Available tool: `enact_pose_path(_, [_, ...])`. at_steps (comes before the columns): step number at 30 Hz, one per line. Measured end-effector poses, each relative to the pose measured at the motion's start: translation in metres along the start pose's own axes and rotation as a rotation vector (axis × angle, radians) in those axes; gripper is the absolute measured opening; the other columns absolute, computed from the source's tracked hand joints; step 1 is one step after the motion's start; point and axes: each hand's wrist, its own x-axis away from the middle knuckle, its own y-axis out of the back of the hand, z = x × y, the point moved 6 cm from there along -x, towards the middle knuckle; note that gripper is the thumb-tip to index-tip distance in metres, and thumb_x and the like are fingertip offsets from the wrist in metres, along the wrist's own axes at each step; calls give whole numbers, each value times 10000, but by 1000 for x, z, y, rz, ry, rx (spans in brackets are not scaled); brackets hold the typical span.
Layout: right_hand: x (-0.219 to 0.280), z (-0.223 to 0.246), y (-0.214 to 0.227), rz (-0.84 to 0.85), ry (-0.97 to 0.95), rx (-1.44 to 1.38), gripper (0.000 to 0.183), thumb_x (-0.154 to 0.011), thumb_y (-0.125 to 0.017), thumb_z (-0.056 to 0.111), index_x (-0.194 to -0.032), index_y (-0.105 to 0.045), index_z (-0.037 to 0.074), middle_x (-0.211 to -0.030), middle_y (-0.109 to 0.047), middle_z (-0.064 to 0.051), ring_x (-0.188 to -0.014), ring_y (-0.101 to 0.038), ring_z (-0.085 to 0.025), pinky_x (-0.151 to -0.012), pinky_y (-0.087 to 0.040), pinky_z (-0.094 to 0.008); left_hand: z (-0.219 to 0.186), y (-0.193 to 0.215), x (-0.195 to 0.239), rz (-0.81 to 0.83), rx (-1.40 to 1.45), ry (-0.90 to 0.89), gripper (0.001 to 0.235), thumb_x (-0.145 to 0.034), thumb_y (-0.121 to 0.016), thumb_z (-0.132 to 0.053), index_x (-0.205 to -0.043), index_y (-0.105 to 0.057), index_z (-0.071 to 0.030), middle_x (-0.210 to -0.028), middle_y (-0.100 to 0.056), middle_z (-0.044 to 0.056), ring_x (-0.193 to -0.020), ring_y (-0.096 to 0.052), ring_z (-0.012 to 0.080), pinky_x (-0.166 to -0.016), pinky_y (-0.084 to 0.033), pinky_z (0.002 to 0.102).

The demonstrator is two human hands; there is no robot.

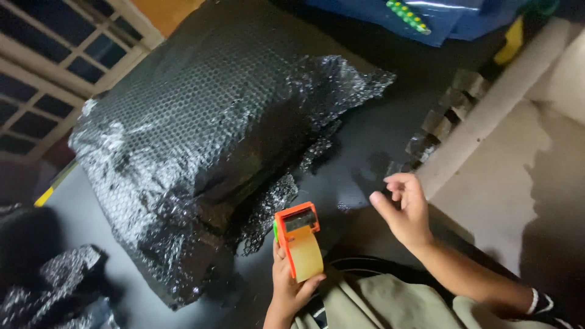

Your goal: The person wraps a blue rectangular object with black bubble wrap on a table. They fold the bubble wrap around the object and secure it with clear packing tape using a handheld dispenser. The package is rotated and adjusted to ensure full coverage.

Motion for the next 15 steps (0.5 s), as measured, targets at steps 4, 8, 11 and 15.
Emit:
enact_pose_path(4, [19,118,-43,404,773,282,370,-852,-825,304,-1163,-676,169,-1063,-622,-34,-991,-611,-202,-838,-493,-308,-8,-1,-7,59,-58,13,415,-950,-684,-427,-1175,-662,-80,-1405,-583,182,-1413,-478,391,-1247,-149,667])
enact_pose_path(8, [38,150,-80,562,1067,333,373,-849,-892,282,-1154,-718,156,-1028,-626,-40,-861,-584,-211,-819,-524,-359,-13,-5,-8,49,-92,-1,437,-964,-664,-440,-1194,-660,-67,-1347,-650,173,-1354,-544,381,-1192,-247,643])
enact_pose_path(11, [38,153,-94,596,1018,279,266,-844,-875,147,-1068,-743,87,-970,-604,-73,-847,-587,-226,-812,-540,-352,-15,-7,-10,61,-183,23,478,-958,-630,-521,-1010,-655,-46,-1000,-705,78,-982,-598,283,-1130,-300,592])
enact_pose_path(15, [39,155,-96,657,931,195,68,-882,-794,65,-889,-735,96,-944,-626,-58,-837,-599,-224,-810,-508,-349,-7,-10,-2,47,-197,26,484,-934,-674,-516,-1050,-665,-46,-1017,-718,49,-984,-584,257,-1126,-303,577])
